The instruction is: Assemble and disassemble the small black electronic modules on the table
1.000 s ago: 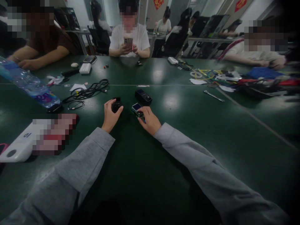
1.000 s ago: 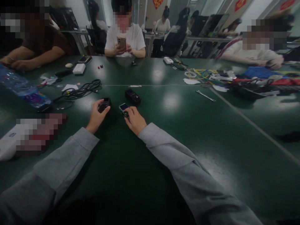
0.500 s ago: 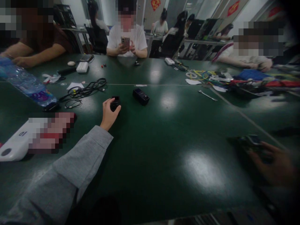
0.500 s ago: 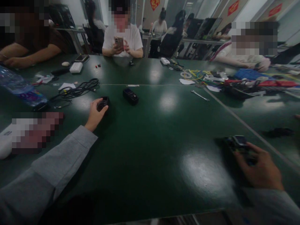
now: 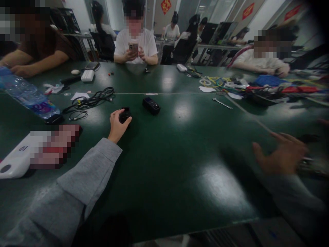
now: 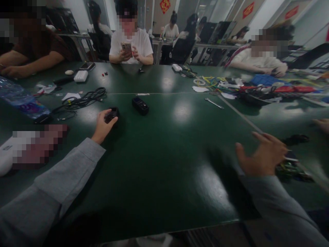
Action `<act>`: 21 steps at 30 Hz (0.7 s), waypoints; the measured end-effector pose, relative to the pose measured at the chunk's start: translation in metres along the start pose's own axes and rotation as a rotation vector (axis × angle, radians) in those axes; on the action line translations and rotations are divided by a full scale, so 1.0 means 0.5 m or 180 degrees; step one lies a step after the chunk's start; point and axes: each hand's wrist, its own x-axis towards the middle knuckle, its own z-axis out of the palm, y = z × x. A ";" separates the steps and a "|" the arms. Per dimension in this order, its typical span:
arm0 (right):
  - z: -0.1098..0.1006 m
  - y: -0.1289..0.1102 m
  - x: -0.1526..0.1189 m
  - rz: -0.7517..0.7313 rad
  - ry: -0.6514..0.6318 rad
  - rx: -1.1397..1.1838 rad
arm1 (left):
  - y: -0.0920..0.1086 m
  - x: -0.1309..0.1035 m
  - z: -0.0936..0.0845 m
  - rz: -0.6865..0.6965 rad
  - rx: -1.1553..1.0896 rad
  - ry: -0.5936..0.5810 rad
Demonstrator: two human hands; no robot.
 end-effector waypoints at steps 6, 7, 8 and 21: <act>0.188 -0.343 0.074 -0.0198 -0.0174 0.0804 | 0.038 -0.014 -0.004 -0.0137 -0.0675 -0.0278; 0.209 -0.401 0.086 -0.0294 -0.0313 0.1007 | 0.044 -0.016 -0.003 -0.0211 -0.0794 -0.0301; 0.228 -0.454 0.098 -0.0413 -0.0433 0.1182 | 0.048 -0.018 -0.003 -0.0270 -0.0878 -0.0300; 0.334 -0.703 0.162 -0.0917 -0.1575 0.1776 | 0.052 -0.008 -0.001 -0.0315 -0.1207 0.0155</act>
